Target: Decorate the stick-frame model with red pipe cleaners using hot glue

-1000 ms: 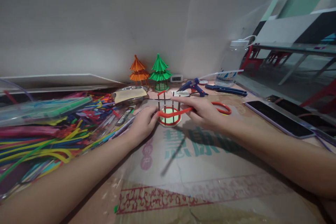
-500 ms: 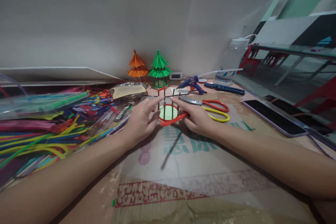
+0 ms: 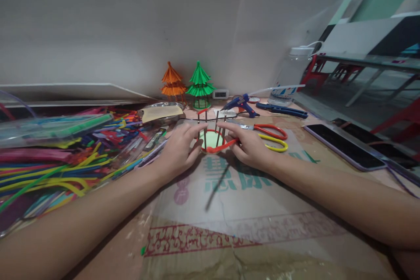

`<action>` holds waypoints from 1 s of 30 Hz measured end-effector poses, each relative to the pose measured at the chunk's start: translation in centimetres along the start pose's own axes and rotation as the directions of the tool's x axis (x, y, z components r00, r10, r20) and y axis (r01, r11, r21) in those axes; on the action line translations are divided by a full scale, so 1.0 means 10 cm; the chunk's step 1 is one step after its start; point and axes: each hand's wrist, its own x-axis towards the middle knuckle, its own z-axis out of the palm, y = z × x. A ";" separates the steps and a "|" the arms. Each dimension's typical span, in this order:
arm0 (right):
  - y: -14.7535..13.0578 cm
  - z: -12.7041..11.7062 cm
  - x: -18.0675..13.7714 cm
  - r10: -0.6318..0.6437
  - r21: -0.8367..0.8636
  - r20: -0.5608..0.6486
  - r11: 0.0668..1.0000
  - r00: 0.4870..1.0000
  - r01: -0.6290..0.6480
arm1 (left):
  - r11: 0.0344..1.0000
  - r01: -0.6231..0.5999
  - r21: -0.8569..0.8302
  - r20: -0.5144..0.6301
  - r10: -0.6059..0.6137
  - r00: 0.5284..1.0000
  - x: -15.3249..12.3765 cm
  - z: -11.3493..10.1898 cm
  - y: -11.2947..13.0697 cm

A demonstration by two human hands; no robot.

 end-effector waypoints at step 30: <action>0.00 0.01 0.00 -0.032 0.022 0.028 0.999 0.999 0.032 | 0.999 -0.027 -0.022 -0.033 0.026 0.999 -0.01 0.06 -0.03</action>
